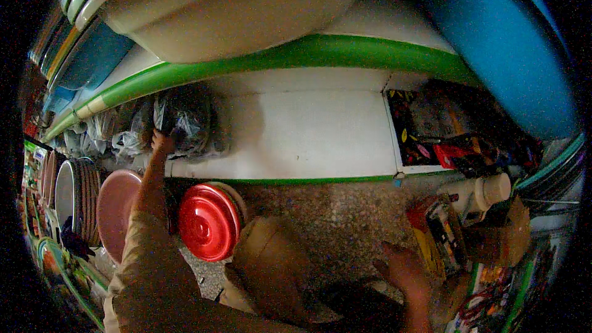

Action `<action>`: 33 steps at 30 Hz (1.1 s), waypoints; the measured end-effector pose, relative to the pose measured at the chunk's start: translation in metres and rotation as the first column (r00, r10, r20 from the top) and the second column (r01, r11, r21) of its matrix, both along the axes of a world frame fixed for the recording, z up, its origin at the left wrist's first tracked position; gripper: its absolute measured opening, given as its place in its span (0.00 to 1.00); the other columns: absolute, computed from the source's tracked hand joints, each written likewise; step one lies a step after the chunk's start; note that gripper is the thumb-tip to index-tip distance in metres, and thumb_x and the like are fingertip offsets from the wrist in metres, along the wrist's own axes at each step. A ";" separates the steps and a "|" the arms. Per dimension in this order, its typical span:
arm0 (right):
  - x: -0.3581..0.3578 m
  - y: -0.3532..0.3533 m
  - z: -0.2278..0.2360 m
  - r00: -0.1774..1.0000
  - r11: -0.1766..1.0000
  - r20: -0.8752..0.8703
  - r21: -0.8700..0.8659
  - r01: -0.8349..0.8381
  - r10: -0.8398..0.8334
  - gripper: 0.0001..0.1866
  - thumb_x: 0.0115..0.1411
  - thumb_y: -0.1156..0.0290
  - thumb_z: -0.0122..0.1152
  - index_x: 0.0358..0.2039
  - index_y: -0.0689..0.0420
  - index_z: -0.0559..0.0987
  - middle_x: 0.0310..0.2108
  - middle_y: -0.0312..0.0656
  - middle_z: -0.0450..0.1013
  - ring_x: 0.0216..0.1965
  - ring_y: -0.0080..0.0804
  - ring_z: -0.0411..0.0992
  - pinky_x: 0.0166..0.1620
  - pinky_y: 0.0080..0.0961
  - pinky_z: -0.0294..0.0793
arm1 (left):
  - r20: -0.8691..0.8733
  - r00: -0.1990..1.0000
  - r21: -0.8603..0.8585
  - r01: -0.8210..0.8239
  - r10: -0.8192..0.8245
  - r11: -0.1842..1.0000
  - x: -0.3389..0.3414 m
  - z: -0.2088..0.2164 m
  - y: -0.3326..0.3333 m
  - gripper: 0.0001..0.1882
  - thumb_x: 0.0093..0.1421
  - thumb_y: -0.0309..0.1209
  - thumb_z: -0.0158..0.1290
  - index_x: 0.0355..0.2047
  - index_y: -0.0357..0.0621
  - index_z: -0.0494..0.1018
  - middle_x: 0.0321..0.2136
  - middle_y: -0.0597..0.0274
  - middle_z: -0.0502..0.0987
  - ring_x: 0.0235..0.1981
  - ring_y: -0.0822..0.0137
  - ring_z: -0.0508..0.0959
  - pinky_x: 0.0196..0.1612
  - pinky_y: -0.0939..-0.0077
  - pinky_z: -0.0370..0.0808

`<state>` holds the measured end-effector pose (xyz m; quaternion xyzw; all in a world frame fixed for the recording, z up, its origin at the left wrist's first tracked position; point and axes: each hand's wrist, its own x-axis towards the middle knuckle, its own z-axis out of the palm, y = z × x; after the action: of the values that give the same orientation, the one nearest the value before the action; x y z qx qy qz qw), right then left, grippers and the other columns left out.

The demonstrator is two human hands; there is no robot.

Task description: The person sits on the floor and organizes items on a low shelf. They remove plastic bags, inspect a pair of blue and yellow slippers, and wipe the shelf surface with a purple cloth. They also move a pink basin and a red-lidded container to tidy the area.

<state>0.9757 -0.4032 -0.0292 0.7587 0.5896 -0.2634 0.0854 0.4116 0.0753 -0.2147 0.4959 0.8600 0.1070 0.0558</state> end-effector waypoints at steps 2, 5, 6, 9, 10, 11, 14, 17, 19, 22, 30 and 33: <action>0.001 0.002 -0.006 0.999 0.999 -0.005 0.023 -0.032 0.032 0.29 0.57 0.53 0.57 0.54 0.57 0.69 0.44 0.56 0.72 0.45 0.53 0.71 0.47 0.44 0.70 | 0.011 1.000 -0.054 -0.018 0.019 0.998 -0.019 0.001 -0.018 0.58 0.47 0.66 0.52 0.66 0.45 0.41 0.64 0.44 0.50 0.63 0.41 0.53 0.62 0.47 0.54; 0.009 -0.005 -0.009 0.999 0.998 -0.051 0.060 -0.015 0.018 0.27 0.56 0.54 0.58 0.52 0.57 0.70 0.42 0.56 0.73 0.44 0.53 0.71 0.47 0.45 0.70 | -0.136 0.990 -0.126 0.019 -0.036 0.992 0.006 -0.001 -0.025 0.57 0.47 0.64 0.54 0.66 0.45 0.42 0.64 0.42 0.50 0.63 0.41 0.54 0.61 0.48 0.56; 0.009 -0.005 -0.008 0.998 0.995 -0.059 0.093 -0.018 0.024 0.26 0.56 0.55 0.57 0.51 0.56 0.70 0.40 0.55 0.73 0.43 0.54 0.72 0.46 0.45 0.71 | -0.167 0.984 -0.111 0.038 -0.057 0.993 0.001 -0.002 -0.020 0.57 0.46 0.63 0.55 0.66 0.45 0.43 0.64 0.41 0.50 0.63 0.41 0.54 0.61 0.48 0.56; 0.008 0.006 -0.023 0.999 0.995 -0.037 -0.093 0.020 -0.024 0.22 0.56 0.59 0.57 0.48 0.56 0.72 0.37 0.53 0.74 0.40 0.54 0.73 0.42 0.46 0.72 | -0.159 0.927 -0.006 0.343 -0.340 0.939 -0.051 0.003 0.010 0.48 0.51 0.47 0.56 0.66 0.44 0.45 0.63 0.38 0.52 0.62 0.43 0.56 0.61 0.54 0.60; 0.008 0.008 -0.029 0.999 0.999 -0.039 -0.043 0.018 -0.019 0.21 0.55 0.60 0.57 0.47 0.56 0.72 0.37 0.53 0.74 0.39 0.53 0.73 0.41 0.46 0.73 | -0.253 0.898 0.070 0.387 -0.359 0.919 -0.042 -0.003 0.011 0.46 0.52 0.43 0.55 0.66 0.44 0.44 0.63 0.38 0.52 0.61 0.43 0.58 0.61 0.55 0.61; 0.005 0.004 -0.027 0.999 0.999 -0.024 0.005 0.043 -0.043 0.20 0.54 0.60 0.57 0.46 0.55 0.72 0.37 0.52 0.74 0.39 0.53 0.74 0.40 0.46 0.74 | -0.135 0.899 0.160 0.434 -0.416 0.886 0.005 -0.001 0.014 0.45 0.53 0.41 0.54 0.66 0.44 0.45 0.63 0.39 0.51 0.61 0.41 0.59 0.61 0.54 0.61; 0.001 0.022 -0.044 0.991 0.996 -0.130 0.087 0.028 -0.017 0.17 0.52 0.62 0.58 0.41 0.57 0.74 0.37 0.51 0.75 0.39 0.51 0.74 0.40 0.46 0.75 | -0.679 0.640 0.111 0.573 -0.359 0.812 -0.088 0.032 0.060 0.37 0.55 0.41 0.53 0.62 0.40 0.56 0.62 0.42 0.57 0.58 0.44 0.64 0.58 0.56 0.64; 0.005 0.015 -0.025 0.987 0.999 -0.155 -0.029 0.044 -0.048 0.17 0.51 0.64 0.59 0.39 0.59 0.75 0.36 0.51 0.75 0.39 0.50 0.75 0.40 0.45 0.75 | -0.008 0.770 0.383 0.592 -0.638 0.709 0.066 0.042 0.035 0.29 0.58 0.40 0.51 0.57 0.39 0.63 0.52 0.45 0.67 0.47 0.50 0.71 0.50 0.60 0.68; 0.004 0.005 -0.030 0.991 0.992 -0.137 0.128 0.016 0.001 0.15 0.49 0.65 0.59 0.36 0.60 0.77 0.33 0.51 0.76 0.37 0.49 0.75 0.39 0.45 0.75 | 0.194 0.610 0.445 0.644 -0.768 0.623 0.132 0.085 0.010 0.24 0.59 0.39 0.50 0.54 0.39 0.68 0.46 0.47 0.73 0.39 0.54 0.75 0.44 0.62 0.71; 0.002 -0.003 -0.008 0.984 0.993 -0.160 0.069 0.094 -0.082 0.11 0.46 0.68 0.60 0.29 0.59 0.81 0.29 0.52 0.77 0.34 0.47 0.76 0.35 0.44 0.75 | 0.421 0.298 0.436 0.761 -0.856 0.480 0.221 0.148 -0.060 0.22 0.60 0.34 0.49 0.54 0.40 0.68 0.37 0.53 0.75 0.30 0.61 0.73 0.35 0.65 0.71; 0.010 -0.008 -0.024 0.998 0.969 -0.030 0.241 0.053 -0.047 0.10 0.47 0.67 0.61 0.29 0.57 0.83 0.31 0.44 0.78 0.31 0.40 0.76 0.30 0.38 0.73 | 0.232 -0.225 -0.077 0.966 -0.946 -0.249 0.399 0.222 -0.268 0.28 0.56 0.30 0.57 0.58 0.43 0.64 0.47 0.53 0.73 0.41 0.58 0.76 0.41 0.67 0.73; 0.021 -0.024 -0.008 0.995 0.958 -0.085 0.277 0.078 -0.056 0.10 0.49 0.67 0.61 0.31 0.56 0.83 0.34 0.43 0.77 0.35 0.38 0.76 0.32 0.40 0.73 | 0.264 -0.315 -0.236 0.895 -0.912 -0.378 0.435 0.231 -0.333 0.27 0.57 0.37 0.56 0.55 0.42 0.66 0.49 0.50 0.73 0.47 0.54 0.75 0.46 0.62 0.73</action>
<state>0.9972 -0.4272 -0.0367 0.7721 0.5977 -0.2091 -0.0543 0.8464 -0.2579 0.0162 0.9659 0.0978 -0.1503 0.1866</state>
